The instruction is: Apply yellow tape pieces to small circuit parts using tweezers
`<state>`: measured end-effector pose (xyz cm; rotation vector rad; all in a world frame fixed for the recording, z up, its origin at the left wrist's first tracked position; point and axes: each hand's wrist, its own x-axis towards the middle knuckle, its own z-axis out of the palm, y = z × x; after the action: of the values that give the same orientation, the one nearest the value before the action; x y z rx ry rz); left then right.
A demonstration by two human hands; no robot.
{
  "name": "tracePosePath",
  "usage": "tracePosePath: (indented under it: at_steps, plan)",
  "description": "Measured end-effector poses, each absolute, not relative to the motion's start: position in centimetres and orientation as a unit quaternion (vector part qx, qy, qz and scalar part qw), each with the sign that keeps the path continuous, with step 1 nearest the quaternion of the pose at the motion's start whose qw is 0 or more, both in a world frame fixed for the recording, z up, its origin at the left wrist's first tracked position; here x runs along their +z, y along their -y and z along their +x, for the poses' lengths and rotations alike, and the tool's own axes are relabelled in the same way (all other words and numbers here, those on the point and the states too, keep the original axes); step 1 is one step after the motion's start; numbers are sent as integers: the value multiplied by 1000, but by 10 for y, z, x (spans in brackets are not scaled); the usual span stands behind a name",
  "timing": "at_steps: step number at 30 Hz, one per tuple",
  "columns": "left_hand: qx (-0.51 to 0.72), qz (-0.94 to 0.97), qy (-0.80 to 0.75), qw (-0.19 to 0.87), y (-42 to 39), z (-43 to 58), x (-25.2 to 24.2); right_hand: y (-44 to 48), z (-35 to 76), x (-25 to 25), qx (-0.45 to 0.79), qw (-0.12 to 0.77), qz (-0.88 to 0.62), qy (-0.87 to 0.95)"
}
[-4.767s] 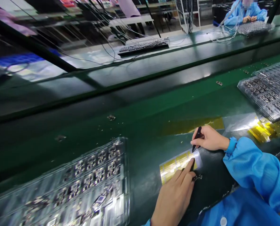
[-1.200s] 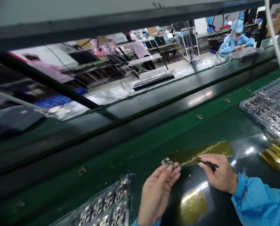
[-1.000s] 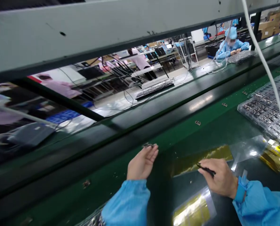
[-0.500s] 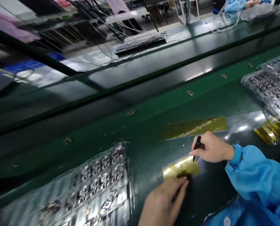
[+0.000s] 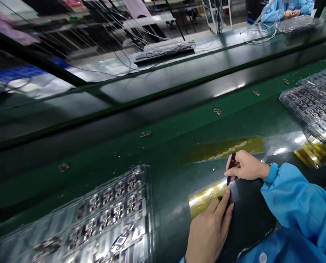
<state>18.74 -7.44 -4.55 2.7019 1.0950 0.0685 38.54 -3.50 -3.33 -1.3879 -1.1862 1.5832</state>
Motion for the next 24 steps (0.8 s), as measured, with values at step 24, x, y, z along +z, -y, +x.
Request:
tracePosePath:
  at_steps: [24]
  plan:
    - [96,778,-508,356,-51,194,0,32,393,-22,594,536,-494,341]
